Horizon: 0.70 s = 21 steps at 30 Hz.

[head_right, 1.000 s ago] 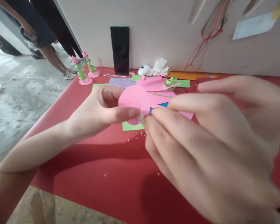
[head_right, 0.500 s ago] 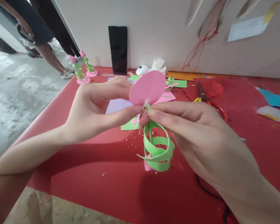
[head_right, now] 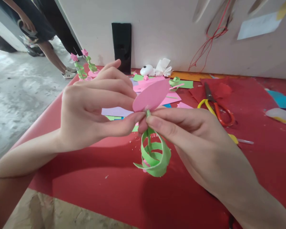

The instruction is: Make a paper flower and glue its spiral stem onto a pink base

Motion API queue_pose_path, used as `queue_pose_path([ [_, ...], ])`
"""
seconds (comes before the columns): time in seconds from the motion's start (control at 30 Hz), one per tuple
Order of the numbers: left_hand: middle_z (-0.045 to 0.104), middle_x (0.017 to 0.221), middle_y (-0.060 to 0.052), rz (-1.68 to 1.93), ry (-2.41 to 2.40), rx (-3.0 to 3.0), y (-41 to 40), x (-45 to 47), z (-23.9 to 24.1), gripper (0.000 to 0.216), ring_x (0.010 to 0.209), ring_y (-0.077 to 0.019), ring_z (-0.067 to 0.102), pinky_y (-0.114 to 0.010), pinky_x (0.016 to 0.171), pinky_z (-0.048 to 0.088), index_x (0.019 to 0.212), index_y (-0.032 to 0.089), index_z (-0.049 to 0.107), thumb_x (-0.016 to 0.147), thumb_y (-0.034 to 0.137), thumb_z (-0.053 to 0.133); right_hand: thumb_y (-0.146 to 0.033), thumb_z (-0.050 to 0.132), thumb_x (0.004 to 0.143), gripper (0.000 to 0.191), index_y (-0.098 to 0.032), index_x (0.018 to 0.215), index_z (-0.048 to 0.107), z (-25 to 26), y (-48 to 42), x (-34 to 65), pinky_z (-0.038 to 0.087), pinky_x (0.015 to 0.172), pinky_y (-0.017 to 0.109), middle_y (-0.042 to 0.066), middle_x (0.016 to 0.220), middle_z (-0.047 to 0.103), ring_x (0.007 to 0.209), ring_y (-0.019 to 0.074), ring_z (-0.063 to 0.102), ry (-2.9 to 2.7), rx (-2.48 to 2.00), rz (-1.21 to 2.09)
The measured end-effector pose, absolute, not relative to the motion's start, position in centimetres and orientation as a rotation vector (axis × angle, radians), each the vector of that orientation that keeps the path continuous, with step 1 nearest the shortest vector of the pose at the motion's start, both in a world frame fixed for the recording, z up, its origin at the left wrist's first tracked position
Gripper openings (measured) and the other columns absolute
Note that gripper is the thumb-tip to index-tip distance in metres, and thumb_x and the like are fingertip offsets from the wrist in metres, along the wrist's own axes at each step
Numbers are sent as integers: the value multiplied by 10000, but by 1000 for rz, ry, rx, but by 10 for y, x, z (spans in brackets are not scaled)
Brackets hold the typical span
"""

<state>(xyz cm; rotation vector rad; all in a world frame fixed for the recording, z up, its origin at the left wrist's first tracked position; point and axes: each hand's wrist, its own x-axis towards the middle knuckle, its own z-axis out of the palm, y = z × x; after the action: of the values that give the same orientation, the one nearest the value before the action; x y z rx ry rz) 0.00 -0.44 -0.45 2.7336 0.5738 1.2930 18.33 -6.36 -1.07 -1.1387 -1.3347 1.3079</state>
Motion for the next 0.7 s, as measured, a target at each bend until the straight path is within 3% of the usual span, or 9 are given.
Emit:
queue_pose_path([
  [0.2, 666, 781, 17, 1239, 494, 2679, -5, 2, 2, 128, 856, -125, 637, -335, 889, 495, 786, 187, 649, 872, 253, 581, -462, 707, 732, 87, -383, 752, 737, -13, -65, 185, 443, 488, 61, -44, 781, 656, 732, 52, 626, -1334, -1164, 1264],
  [0.33, 669, 794, 27, 1243, 515, 2718, -4, 1, 3, 125, 859, -120, 641, -379, 966, 479, 772, 189, 640, 870, 241, 582, -417, 718, 730, 25, -399, 733, 735, -8, -62, 183, 426, 469, 57, -42, 751, 648, 699, 48, 623, -1285, -1122, 1341],
  [0.5, 646, 816, 62, 1286, 471, 2746, -1, -1, -2, 158, 957, -104, 650, -392, 1085, 421, 837, 233, 648, 907, 272, 513, -433, 753, 672, 71, -366, 685, 736, -1, -60, 180, 415, 402, 98, -14, 755, 656, 724, 110, 651, -1219, -1111, 1473],
  [0.6, 632, 827, 64, 1389, 412, 2725, 2, -1, -6, 213, 1060, -109, 630, -369, 1089, 426, 896, 252, 641, 936, 318, 443, -413, 761, 666, 72, -349, 675, 729, 1, -61, 179, 453, 397, 127, -21, 722, 646, 609, 94, 621, -1169, -1099, 1549],
  [0.7, 629, 819, 72, 1392, 364, 2761, 5, -1, -6, 195, 1038, -93, 640, -359, 1094, 429, 900, 251, 630, 935, 303, 445, -377, 737, 704, 61, -324, 679, 721, 3, -62, 180, 422, 342, 129, -43, 662, 613, 458, 53, 547, -1153, -1045, 1670],
])
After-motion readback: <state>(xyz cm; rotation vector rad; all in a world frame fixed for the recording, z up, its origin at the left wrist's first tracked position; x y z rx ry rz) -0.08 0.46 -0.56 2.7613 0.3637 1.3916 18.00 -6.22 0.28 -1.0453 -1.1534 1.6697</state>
